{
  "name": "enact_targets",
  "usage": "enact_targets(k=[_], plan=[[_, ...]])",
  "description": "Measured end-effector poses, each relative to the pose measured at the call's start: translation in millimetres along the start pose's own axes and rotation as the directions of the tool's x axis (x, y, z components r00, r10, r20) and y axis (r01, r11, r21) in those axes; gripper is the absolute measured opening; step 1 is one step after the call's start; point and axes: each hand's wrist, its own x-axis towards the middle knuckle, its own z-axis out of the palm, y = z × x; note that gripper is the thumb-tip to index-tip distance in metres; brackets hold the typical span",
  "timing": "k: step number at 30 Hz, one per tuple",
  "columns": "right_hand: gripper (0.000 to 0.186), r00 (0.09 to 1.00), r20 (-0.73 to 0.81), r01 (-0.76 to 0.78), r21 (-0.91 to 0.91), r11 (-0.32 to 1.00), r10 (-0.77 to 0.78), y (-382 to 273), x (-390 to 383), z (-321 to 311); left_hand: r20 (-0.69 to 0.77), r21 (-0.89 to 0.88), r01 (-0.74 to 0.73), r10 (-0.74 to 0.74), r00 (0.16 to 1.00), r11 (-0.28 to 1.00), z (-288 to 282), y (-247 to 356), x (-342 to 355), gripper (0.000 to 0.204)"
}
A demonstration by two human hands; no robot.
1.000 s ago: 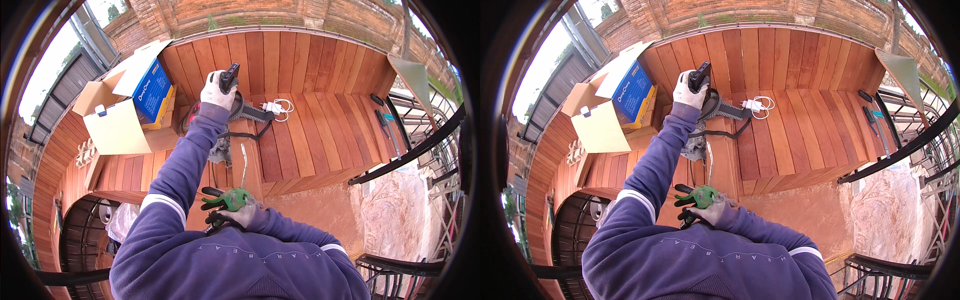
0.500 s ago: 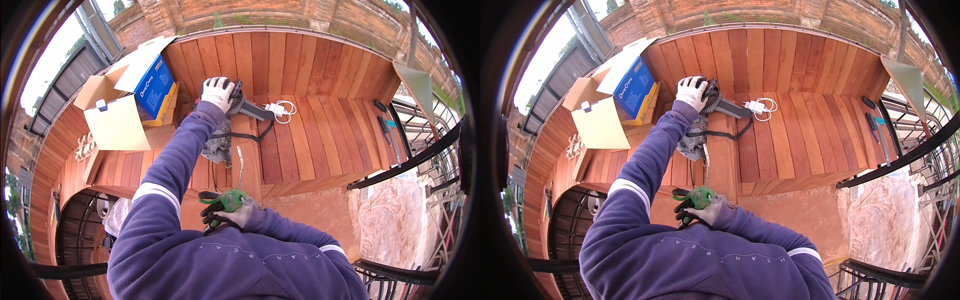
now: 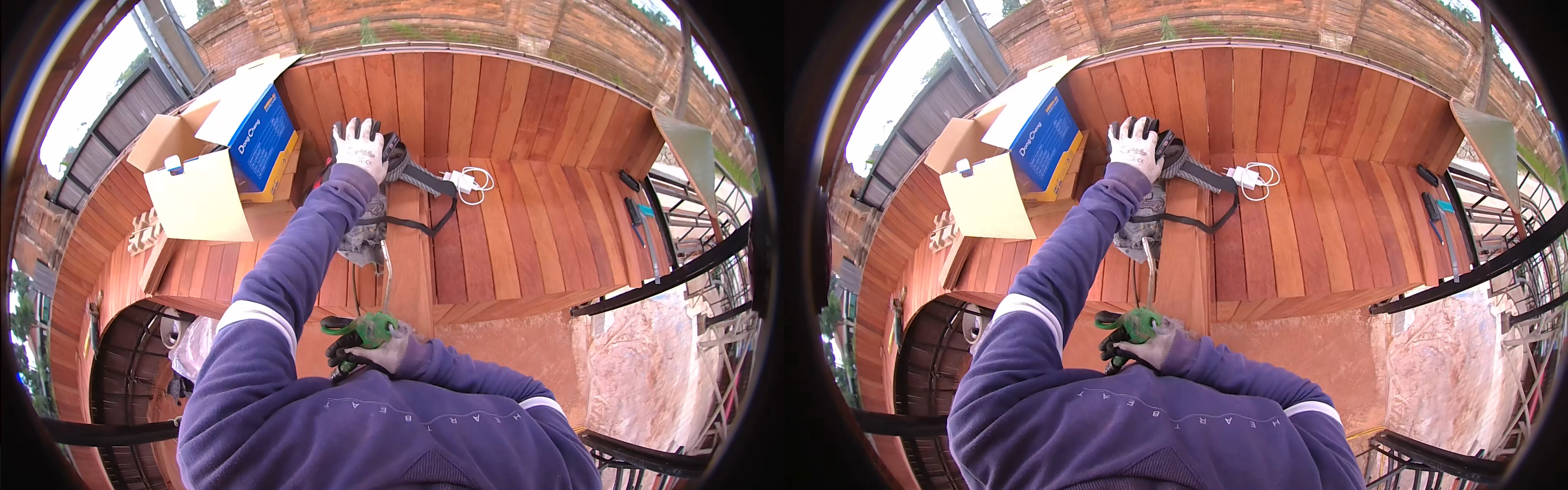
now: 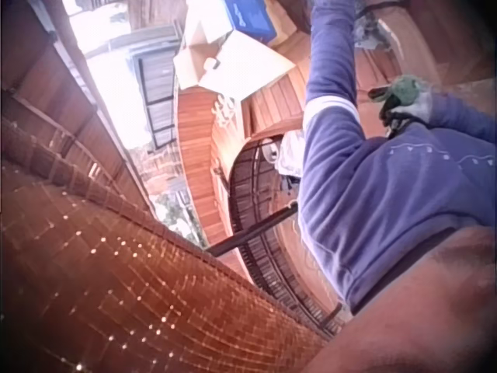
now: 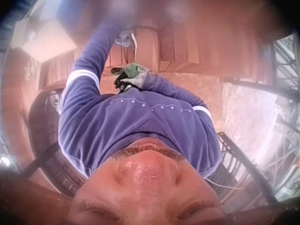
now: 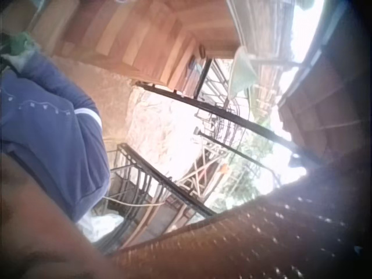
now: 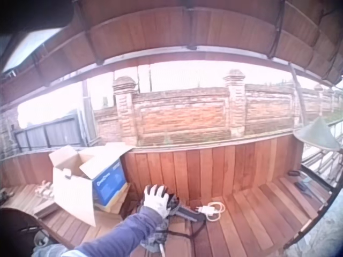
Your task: The person uses an angle grinder to smooth the edge of a wooden plank, then positions and secures the plank onto a curved wooden structure using a pneumatic nail gun. They also use a green air hose to blow dust off the structure and tools.
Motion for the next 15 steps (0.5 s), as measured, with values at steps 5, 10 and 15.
enact_targets(k=[5, 10, 15], plan=[[0.047, 0.996, -0.014, 0.082, -0.299, 0.951, -0.091, -12.1, -3.8, 4.0, 0.295, 0.158, 0.008, -0.055, 0.954, 0.987, -8.6, -9.3, 19.0, 0.052], [0.043, 0.997, 0.018, 0.077, -0.297, 0.952, -0.075, 4.4, 6.0, -7.2, 0.498, 0.246, -0.075, -0.06, 0.865, 0.966, -14.1, 3.1, 19.7, 0.064], [0.035, 0.995, -0.071, 0.035, -0.465, 0.884, -0.076, -4.7, 2.0, -4.6, 0.545, 0.062, 0.07, -0.092, 0.833, 0.996, -31.9, 17.5, 22.9, 0.072]])
